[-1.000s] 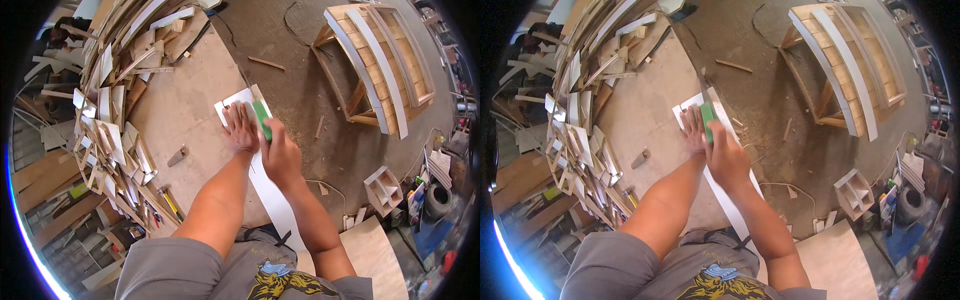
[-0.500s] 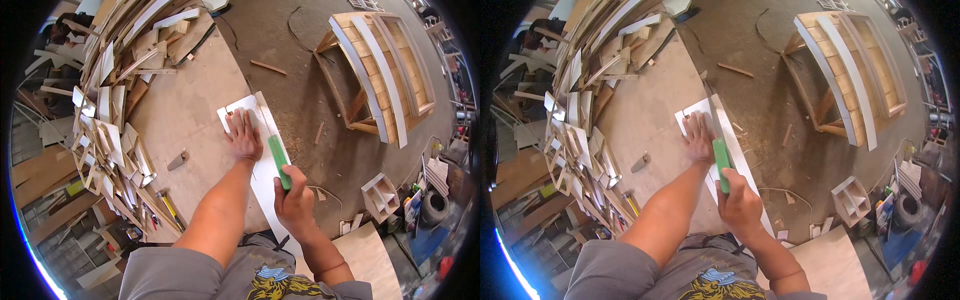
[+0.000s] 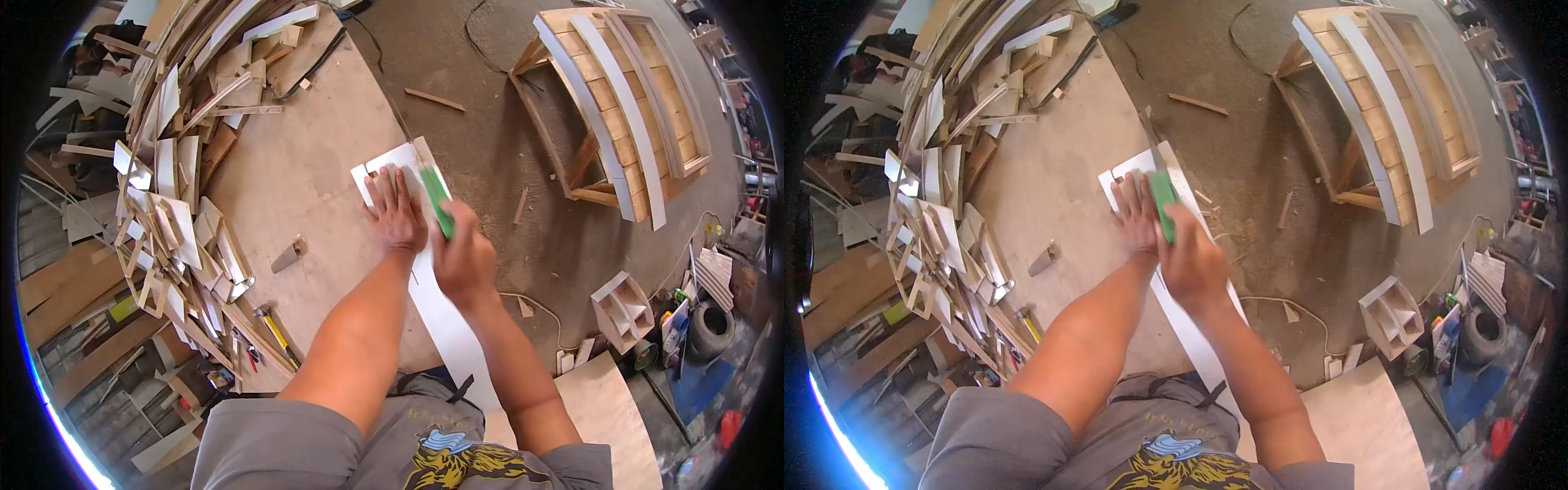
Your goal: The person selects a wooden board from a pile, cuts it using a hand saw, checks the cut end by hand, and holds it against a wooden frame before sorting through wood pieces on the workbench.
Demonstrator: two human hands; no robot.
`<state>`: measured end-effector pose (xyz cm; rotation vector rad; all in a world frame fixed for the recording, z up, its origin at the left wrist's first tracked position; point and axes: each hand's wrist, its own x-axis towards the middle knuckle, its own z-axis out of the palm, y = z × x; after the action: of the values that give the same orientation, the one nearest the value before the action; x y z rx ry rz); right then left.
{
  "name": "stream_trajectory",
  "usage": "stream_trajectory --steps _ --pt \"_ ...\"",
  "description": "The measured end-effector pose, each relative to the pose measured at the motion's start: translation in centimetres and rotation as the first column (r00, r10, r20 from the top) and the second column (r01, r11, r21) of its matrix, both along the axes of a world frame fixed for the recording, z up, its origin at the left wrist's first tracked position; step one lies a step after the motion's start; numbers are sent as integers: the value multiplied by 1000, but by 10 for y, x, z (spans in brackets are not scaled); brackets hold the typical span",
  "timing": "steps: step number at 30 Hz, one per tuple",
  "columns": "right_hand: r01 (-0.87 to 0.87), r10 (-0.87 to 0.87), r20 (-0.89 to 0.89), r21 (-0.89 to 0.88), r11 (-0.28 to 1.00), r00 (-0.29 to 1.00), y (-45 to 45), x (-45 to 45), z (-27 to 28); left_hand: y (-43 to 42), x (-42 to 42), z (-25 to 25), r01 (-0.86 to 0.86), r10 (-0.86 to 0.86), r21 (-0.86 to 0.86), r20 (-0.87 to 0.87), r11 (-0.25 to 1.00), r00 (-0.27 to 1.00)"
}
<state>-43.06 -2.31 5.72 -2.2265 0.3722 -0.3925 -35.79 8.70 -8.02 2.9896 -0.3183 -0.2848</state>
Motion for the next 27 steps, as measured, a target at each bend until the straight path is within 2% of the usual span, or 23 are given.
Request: stream_trajectory --steps 3,6,9,10,12,15,16,18,21,23,27 --pt "-20 25 -67 66 998 997 -4 6 -2 2 -2 -4 -2 2 36 -2 999 1000" --pt "-2 2 6 49 999 1000 1 -59 36 -2 -2 -1 -12 13 39 -33 999 999" --pt "6 -6 73 -2 1000 997 -1 -50 20 3 -5 -5 -8 7 20 15 1000 1000" --pt "2 0 -27 51 999 1000 -4 -27 7 5 -6 -6 5 -6 14 27 1000 1000" --pt "-7 21 -88 150 989 996 -11 11 5 0 -2 -7 12 -12 -6 65 1000 998" --pt "-8 10 -33 48 999 999 -2 -33 6 -4 1 -5 22 -22 0 49 1000 999" --pt "1 -3 37 43 999 999 -1 -51 27 -6 1 -4 13 -13 5 31 1000 999" --pt "13 -21 82 95 995 996 4 -80 37 1 -1 2 -6 6 19 0 1000 1000" --pt "17 -16 -10 58 998 1000 -2 -32 2 -2 -1 3 -10 10 17 -26 1000 1000" --pt "1 -2 4 81 997 1000 -8 0 -7 -6 1 6 -5 5 32 -9 999 1000" --pt "-8 7 21 52 999 1000 0 -55 22 -3 -2 -3 -10 11 67 -5 998 1000"
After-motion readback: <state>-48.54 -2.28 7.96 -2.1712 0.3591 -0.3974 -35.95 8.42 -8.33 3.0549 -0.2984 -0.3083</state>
